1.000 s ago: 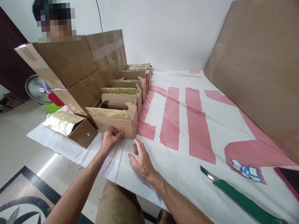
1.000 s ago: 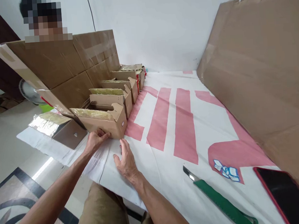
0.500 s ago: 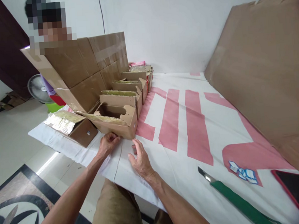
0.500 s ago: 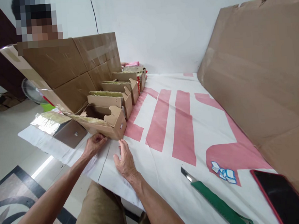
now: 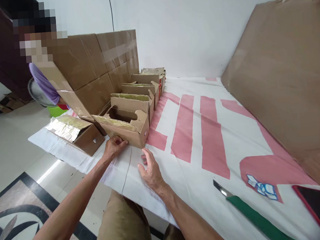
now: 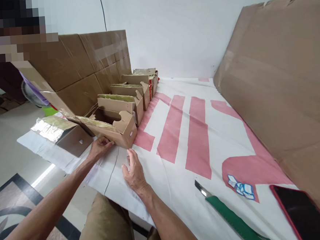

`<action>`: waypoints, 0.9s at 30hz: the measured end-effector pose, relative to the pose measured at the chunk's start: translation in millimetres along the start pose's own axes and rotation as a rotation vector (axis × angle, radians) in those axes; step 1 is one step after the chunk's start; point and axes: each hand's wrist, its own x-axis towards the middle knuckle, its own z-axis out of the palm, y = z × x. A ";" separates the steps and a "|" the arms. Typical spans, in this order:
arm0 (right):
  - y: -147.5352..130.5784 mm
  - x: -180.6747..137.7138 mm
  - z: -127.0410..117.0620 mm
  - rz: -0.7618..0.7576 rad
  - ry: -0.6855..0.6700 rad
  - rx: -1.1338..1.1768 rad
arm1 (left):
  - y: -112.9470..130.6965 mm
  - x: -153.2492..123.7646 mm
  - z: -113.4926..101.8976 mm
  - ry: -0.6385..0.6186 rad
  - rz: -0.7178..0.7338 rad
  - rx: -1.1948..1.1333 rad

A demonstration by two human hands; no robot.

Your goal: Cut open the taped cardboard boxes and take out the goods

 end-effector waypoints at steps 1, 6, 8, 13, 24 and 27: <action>-0.1 0.1 -0.2 0.000 -0.002 0.000 | 0.9 1.5 1.9 -0.002 -0.003 0.003; -1.0 0.4 -1.2 0.003 -0.002 -0.002 | 7.7 15.1 15.0 -0.004 -0.012 0.017; -1.6 0.0 -1.5 0.005 -0.001 0.001 | 10.6 23.3 20.7 -0.006 -0.017 0.021; -2.6 -2.1 -1.8 0.018 -0.002 0.028 | 16.8 45.6 33.0 -0.011 -0.031 0.047; -2.8 9.8 -11.3 0.139 -0.057 0.052 | 49.2 21.0 21.6 -0.088 0.121 0.058; -0.4 17.0 -17.2 0.158 -0.111 0.079 | 52.1 -33.4 -23.1 -0.110 0.275 0.054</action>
